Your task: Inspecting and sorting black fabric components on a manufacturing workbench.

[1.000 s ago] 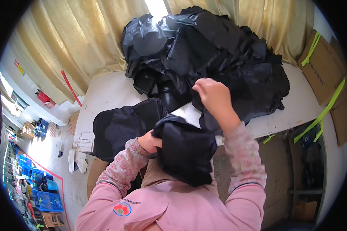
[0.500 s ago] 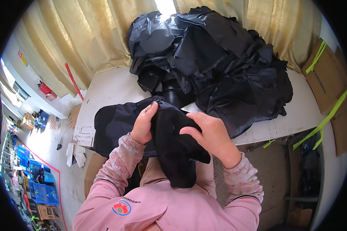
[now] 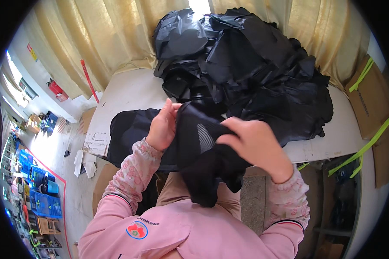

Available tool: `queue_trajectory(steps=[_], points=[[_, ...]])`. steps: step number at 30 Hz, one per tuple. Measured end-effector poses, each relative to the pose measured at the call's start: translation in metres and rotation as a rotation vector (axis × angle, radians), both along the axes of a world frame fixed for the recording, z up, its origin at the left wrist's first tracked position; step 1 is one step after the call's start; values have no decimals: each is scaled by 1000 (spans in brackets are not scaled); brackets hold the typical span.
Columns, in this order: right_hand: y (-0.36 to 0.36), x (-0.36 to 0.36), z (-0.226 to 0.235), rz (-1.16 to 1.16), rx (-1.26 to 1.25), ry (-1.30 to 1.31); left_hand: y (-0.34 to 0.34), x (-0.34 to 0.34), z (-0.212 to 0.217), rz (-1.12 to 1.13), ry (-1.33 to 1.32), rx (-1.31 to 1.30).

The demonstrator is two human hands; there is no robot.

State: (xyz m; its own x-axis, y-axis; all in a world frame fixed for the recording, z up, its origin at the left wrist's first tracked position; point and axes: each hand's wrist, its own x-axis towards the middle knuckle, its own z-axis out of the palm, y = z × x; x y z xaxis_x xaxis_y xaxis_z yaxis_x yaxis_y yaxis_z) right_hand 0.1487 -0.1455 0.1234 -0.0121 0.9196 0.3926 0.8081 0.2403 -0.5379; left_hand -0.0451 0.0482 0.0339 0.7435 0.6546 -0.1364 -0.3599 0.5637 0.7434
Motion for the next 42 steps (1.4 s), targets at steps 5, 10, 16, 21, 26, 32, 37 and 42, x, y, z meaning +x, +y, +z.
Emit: queue_trajectory(steps=[5, 10, 16, 21, 26, 32, 37, 42], points=[[-13, 31, -8, -201, -58, 87, -2, -21, -11, 154, -157, 231], [-13, 27, -25, -267, -62, 83, -19, -28, -7, 134, -175, 315], [5, 5, -43, -104, 92, 178, -34, -25, -19, 169, -126, 507], [17, -25, -57, -64, -71, 318, -50, -19, -20, 216, -56, 660], [27, -50, -68, -50, -71, 494, -60, -14, -32, 264, -47, 826], [29, -56, -72, -60, -40, 634, -71, -8, -38, 345, -7, 882], [29, -55, -74, -40, -86, 708, -74, -10, -42, 363, 37, 1029], [28, -54, -76, -21, -71, 764, -75, -9, -44, 387, 32, 1060]])
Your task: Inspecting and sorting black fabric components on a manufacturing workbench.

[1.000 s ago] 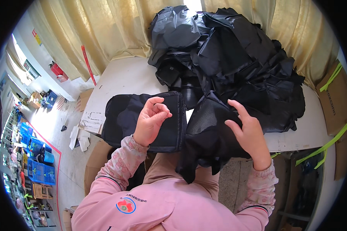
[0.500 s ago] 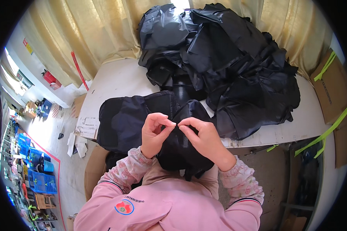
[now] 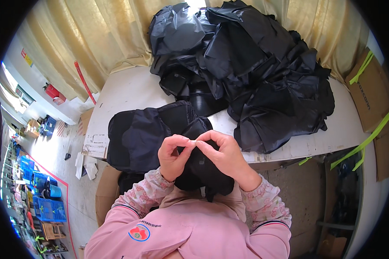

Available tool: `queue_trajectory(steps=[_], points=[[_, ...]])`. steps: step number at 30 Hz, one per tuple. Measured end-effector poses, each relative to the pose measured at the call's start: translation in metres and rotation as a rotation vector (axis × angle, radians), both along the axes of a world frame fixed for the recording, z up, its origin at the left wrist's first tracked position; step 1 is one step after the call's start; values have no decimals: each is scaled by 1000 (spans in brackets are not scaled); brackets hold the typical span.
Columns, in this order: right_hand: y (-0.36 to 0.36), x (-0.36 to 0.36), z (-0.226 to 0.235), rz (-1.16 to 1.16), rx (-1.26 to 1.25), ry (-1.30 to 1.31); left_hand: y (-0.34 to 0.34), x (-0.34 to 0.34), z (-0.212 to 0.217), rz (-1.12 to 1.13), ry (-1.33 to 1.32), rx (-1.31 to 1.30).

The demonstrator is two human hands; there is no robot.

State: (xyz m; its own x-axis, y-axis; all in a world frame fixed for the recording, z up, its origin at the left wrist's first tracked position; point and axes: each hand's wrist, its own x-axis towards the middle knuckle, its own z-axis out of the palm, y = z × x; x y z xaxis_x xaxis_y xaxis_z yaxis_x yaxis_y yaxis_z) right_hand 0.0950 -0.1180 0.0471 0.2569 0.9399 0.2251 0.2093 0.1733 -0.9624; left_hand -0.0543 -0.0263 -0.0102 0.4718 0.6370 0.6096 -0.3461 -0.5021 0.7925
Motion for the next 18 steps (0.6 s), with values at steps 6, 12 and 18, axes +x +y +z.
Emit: queue_trajectory(steps=[6, 12, 18], points=[[-5, -4, 5, -12, -31, 1, 1, 1, -2, 51, -11, 135], [-5, -7, 4, -7, 14, -3, 0, 4, -2, 110, -108, 153], [-7, -6, 5, 10, -14, -12, 2, -1, 2, 162, -24, 335]])
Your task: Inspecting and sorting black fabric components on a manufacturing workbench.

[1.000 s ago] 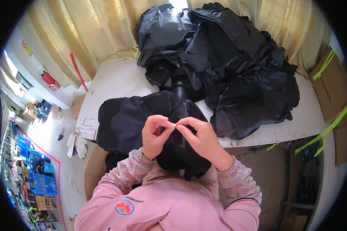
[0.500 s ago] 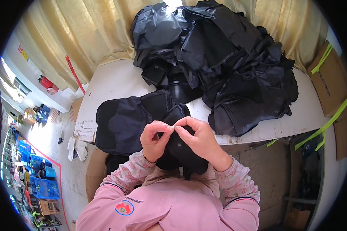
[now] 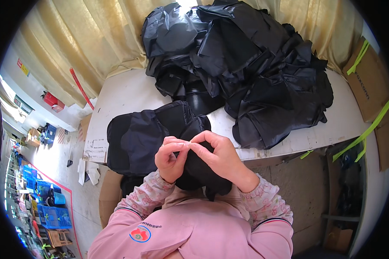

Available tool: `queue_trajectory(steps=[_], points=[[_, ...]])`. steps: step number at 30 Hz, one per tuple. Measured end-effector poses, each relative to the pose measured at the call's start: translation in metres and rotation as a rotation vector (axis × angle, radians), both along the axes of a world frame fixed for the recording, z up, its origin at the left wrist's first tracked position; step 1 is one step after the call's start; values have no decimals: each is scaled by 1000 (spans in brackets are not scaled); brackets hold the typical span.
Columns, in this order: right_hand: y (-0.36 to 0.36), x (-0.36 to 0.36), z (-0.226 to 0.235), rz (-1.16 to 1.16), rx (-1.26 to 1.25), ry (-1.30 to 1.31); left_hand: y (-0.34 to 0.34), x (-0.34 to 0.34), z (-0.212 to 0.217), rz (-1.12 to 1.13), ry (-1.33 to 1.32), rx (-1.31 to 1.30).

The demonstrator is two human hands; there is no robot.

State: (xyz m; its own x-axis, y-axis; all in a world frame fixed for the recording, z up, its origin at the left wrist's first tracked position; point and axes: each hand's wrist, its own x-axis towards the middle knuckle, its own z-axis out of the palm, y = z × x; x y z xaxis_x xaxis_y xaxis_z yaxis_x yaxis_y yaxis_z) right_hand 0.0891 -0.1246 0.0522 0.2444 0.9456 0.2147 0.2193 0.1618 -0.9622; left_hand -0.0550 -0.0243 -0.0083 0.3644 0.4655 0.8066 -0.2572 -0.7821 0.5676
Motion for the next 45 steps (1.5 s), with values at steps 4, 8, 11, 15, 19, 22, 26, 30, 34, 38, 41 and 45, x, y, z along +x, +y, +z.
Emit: queue_trajectory(steps=[4, 8, 11, 15, 19, 22, 26, 30, 34, 38, 41, 45], points=[[0, -1, 1, -8, 10, -9, -1, 1, -3, -29, -37, -75], [-1, -2, 0, -15, 17, -14, -4, 1, -5, -74, -68, -146], [-1, -2, -4, -40, 2, -55, -5, 1, -5, -102, -69, -186], [-1, -3, -3, -39, 23, -36, -7, 3, -4, -123, -83, -218], [-2, -3, -1, -30, -2, -24, -9, 2, -4, -150, -102, -277], [-2, -1, -4, -38, -12, -54, -10, 2, -6, -196, -92, -308], [-5, -2, 0, -46, -58, -103, -11, -2, 2, -372, -93, -546], [-7, -10, 3, -40, -21, -146, -4, -3, 4, -578, -171, -721], [-4, -13, -7, -57, 108, -196, -5, -4, 13, -763, -247, -922], [-4, -15, -6, -33, 109, -192, -2, -7, 11, -804, -253, -935], [-4, -17, -4, -29, 136, -201, -1, -8, 10, -840, -271, -971], [-5, -17, -3, -24, 117, -190, 0, -8, 10, -877, -277, -982]])
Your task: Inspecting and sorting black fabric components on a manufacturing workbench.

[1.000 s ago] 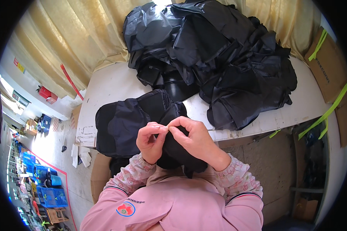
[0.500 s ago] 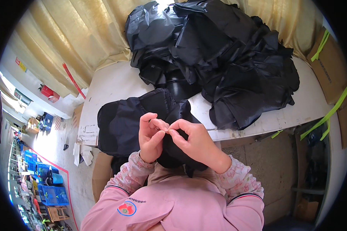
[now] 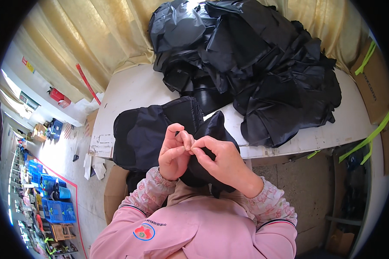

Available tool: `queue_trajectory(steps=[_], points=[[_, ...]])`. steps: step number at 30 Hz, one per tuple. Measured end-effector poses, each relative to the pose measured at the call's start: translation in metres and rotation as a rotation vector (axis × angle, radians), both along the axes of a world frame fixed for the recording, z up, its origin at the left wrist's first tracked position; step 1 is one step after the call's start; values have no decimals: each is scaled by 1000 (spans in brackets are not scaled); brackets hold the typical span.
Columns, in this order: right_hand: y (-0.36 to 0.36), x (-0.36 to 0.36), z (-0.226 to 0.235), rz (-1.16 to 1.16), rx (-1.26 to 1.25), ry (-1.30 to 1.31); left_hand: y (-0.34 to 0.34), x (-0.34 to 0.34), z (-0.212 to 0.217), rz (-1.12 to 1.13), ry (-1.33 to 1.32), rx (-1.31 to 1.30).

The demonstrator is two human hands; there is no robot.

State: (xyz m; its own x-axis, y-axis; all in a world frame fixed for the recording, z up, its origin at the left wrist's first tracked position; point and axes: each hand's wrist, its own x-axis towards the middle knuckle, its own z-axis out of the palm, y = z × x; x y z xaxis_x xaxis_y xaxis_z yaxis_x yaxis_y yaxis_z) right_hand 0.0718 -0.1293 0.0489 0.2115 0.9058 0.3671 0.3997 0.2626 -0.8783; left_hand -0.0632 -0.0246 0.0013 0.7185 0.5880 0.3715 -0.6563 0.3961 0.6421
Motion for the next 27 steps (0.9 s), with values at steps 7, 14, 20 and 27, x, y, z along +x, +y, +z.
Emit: queue_trajectory(steps=[7, 14, 20, 27], points=[[-3, -3, 12, -35, -58, -7, -2, -1, 1, 40, 40, 39], [-3, -3, 7, -48, 11, -63, 0, -3, -4, 71, 21, 212], [-6, -4, 7, -73, 8, -118, 2, -8, -1, 162, 91, 462], [-9, -3, 6, -93, 67, -198, 3, -9, 1, 219, 94, 655]])
